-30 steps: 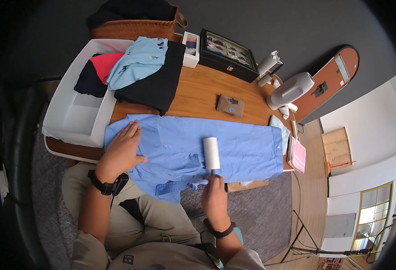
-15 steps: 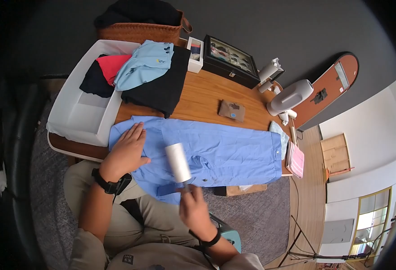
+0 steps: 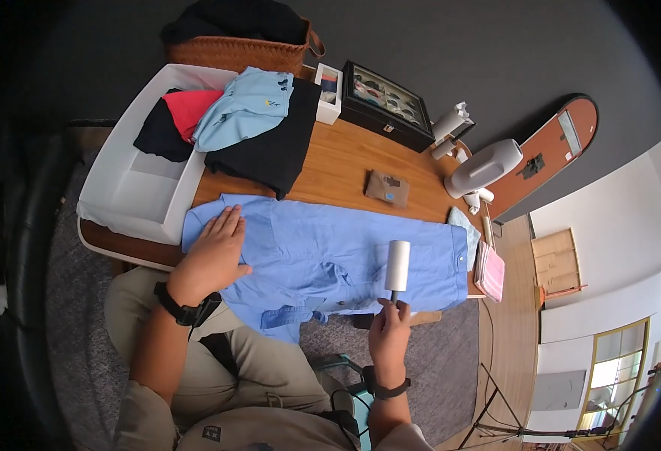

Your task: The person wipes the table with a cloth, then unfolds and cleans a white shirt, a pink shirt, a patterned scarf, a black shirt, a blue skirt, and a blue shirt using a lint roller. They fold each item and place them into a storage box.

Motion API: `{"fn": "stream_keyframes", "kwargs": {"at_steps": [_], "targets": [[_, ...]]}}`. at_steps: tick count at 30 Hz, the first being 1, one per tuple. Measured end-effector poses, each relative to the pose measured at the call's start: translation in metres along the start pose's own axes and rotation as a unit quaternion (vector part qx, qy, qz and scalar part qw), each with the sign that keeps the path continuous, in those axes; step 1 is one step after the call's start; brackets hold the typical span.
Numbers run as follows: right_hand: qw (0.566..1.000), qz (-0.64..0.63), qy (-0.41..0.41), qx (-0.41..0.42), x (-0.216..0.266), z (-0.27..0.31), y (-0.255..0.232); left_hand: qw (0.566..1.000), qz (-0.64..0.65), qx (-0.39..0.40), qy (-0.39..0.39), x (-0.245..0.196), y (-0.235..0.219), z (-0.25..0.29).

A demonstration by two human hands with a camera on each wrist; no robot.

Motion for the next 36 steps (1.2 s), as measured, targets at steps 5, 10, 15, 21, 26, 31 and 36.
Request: {"fn": "stream_keyframes", "kwargs": {"at_steps": [5,10,15,21,26,31,36], "targets": [[1.000,0.004,-0.011,-0.011,-0.020,-0.022,0.007,0.996,-0.001,-0.036,0.076,-0.036,-0.008,0.004],[0.996,0.028,-0.084,-0.032,-0.035,-0.050,0.027,0.971,0.066,-0.073,0.219,-0.076,-0.002,0.006],[0.996,0.032,-0.085,-0.021,-0.043,-0.062,0.039,0.963,0.086,-0.050,0.252,-0.077,0.002,0.005],[0.994,0.022,-0.076,-0.077,-0.036,-0.074,0.014,0.938,0.258,-0.106,0.206,-0.076,-0.020,-0.004],[0.992,-0.026,-0.040,-0.117,-0.026,-0.092,0.008,0.910,0.347,-0.223,0.035,-0.044,-0.021,-0.014],[0.983,-0.081,-0.144,-0.076,0.012,-0.076,0.023,0.902,0.337,-0.269,-0.007,-0.019,0.007,-0.028],[0.982,-0.132,-0.127,-0.036,0.051,-0.071,0.043,0.905,0.338,-0.259,-0.010,-0.022,0.006,-0.029]]}}
Point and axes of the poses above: each hand's wrist, its own z-axis away from the middle knuckle, its own y-axis out of the palm, x = y × z, the point moved 8 cm from there along -z, towards the middle knuckle, and after that the axes turned 2 degrees about -x, right-handed, at the moved point
